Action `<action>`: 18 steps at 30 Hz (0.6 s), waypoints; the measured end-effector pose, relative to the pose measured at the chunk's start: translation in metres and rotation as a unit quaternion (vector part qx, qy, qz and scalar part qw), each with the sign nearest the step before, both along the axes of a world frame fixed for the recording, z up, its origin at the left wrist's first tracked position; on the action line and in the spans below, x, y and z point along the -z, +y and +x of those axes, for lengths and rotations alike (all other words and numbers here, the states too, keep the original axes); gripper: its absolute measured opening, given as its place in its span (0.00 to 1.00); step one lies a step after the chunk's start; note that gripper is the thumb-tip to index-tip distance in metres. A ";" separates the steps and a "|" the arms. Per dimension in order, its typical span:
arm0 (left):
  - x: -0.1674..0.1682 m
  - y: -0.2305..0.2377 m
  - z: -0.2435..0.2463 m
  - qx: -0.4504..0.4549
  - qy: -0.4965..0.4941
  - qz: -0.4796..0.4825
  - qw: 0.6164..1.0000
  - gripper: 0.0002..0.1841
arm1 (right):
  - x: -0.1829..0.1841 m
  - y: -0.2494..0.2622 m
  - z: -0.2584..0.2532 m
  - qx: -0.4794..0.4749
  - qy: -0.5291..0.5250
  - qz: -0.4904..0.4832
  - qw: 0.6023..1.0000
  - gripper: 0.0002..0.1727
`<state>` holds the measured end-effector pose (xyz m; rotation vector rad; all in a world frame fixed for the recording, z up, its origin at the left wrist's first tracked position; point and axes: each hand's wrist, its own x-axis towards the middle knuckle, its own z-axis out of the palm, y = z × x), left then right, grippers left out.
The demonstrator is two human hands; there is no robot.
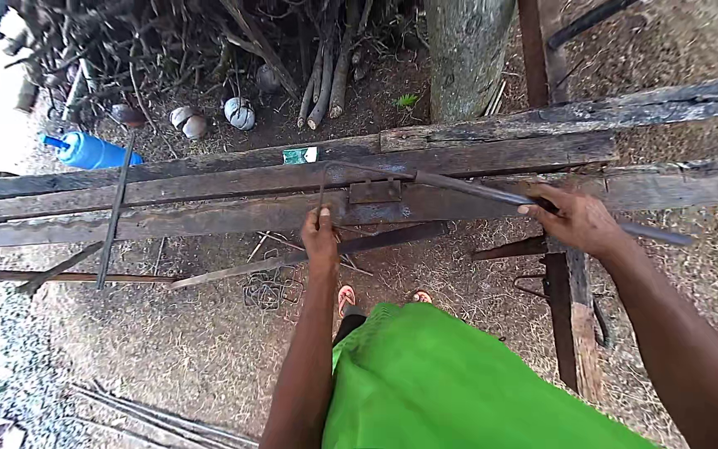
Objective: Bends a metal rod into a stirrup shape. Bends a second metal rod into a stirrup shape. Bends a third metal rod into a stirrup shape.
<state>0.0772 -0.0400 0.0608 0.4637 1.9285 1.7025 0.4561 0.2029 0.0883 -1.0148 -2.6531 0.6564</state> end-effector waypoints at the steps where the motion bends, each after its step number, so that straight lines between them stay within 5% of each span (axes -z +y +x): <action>1: -0.012 0.002 0.000 -0.002 -0.005 0.039 0.999 0.16 | -0.004 -0.009 -0.001 -0.001 0.000 -0.036 0.999 0.21; 4: -0.039 0.022 -0.002 -0.007 -0.043 0.165 0.985 0.12 | -0.004 -0.043 -0.009 -0.025 -0.021 -0.159 0.987 0.33; 7: -0.057 0.044 -0.002 -0.006 -0.074 0.216 0.974 0.13 | -0.001 -0.084 -0.022 -0.044 0.022 -0.301 0.952 0.33; 12: -0.071 0.072 -0.016 0.009 -0.038 0.152 0.988 0.11 | -0.011 -0.140 -0.030 -0.065 0.145 -0.559 0.814 0.28; 18: -0.085 0.081 -0.028 0.130 -0.085 0.213 0.965 0.19 | -0.036 -0.177 -0.039 0.014 0.318 -0.695 0.645 0.24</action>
